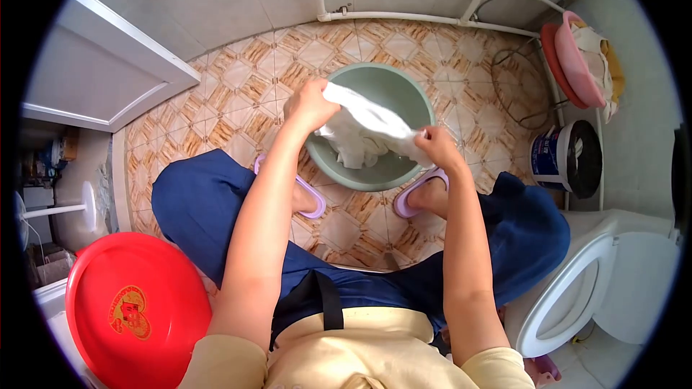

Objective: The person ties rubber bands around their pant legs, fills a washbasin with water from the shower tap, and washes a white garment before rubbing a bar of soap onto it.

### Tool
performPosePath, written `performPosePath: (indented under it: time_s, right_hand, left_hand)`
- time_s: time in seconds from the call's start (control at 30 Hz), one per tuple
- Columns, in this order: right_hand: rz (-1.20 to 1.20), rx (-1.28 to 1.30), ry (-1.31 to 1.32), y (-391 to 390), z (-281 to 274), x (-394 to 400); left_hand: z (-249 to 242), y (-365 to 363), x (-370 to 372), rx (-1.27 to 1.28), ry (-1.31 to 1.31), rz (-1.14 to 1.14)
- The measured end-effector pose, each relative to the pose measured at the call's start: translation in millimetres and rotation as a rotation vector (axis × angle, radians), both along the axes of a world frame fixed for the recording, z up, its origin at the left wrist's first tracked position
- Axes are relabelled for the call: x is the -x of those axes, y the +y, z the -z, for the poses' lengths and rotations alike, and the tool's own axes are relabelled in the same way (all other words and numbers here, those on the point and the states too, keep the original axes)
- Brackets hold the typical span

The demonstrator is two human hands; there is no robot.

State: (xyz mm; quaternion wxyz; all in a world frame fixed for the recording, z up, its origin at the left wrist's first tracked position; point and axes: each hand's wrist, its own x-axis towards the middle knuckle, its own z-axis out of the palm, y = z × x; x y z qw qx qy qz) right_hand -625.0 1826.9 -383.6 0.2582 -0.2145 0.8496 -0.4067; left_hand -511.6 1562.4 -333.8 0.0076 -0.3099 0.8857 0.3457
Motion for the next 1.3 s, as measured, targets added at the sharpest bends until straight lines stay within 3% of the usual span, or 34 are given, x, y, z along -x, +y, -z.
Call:
performPosePath:
  time_s: [0.07, 0.13, 0.23, 0.27, 0.33, 0.37, 0.43, 0.47, 0.53, 0.6, 0.67, 0.73, 0.8, 0.87, 0.93, 0.97, 1.03, 1.07, 1.17, 1.3]
  right_hand:
    - [-0.033, -0.207, 0.096, 11, 24, -6]
    - [-0.025, -0.221, 0.179, 10, 32, -13]
    - [0.211, 0.122, -0.271, -9, 16, -25]
    - [0.207, 0.121, -0.27, -17, 4, -27]
    - [0.138, 0.527, -0.394, -34, -26, -31]
    - [0.135, 0.525, -0.395, -42, -43, -36]
    - [-0.106, 0.647, -0.364, -57, -82, -42]
    - [-0.105, 0.646, -0.365, -63, -103, -45]
    - [-0.048, 0.484, 0.145, -73, -135, -49]
    - [0.074, 0.533, 0.367, -86, -143, -42]
    - [0.118, 0.714, 0.322, -89, -172, -36]
    - [0.156, 0.784, 0.172, -88, -209, -36]
    - [0.166, 0.968, 0.141, -94, -229, -32]
    - [0.181, 1.086, 0.024, -100, -252, -39]
    - [0.009, 1.32, -0.34, -97, -269, -50]
    - [0.058, 1.273, -0.294, -102, -266, -53]
    - [0.104, 1.2, -0.268, -105, -256, -63]
    - [0.063, 1.185, -0.349, -101, -250, -68]
    - [0.086, 1.259, -0.597, -95, -232, -83]
    - [0.276, 1.276, -0.499, -79, -204, -73]
  left_hand:
    - [19, 0, -4, -0.029, -0.063, 0.062]
    - [41, 3, -7, -0.073, -0.073, 0.105]
    - [46, 13, -5, -0.291, 0.026, 0.115]
    - [34, 21, -3, -0.291, 0.027, 0.111]
    - [2, 36, 2, -0.334, 0.286, 0.165]
    - [-12, 43, 5, -0.34, 0.36, 0.163]
    - [-42, 56, 12, -0.321, 0.515, 0.158]
    - [-58, 59, 12, -0.322, 0.514, 0.157]
    - [-89, 62, 12, -0.517, 0.625, 0.16]
    - [-114, 62, 8, -0.465, 0.734, 0.289]
    - [-125, 62, 6, -0.41, 0.842, 0.425]
    - [-128, 62, 4, -0.385, 1.175, 0.421]
    - [-114, 58, 6, -0.347, 1.166, 0.421]
    - [-74, 53, 9, -0.186, 0.887, 0.51]
    - [-27, 58, 9, -0.595, 0.57, 0.342]
    - [-6, 63, 12, -0.597, 0.569, 0.348]
    - [22, 76, 16, -0.384, 0.713, 0.239]
    - [-6, 80, 1, -0.562, 0.658, 0.266]
    - [22, 90, 15, -0.886, 0.807, 0.013]
    - [61, 85, 15, -1.327, 0.981, -0.369]
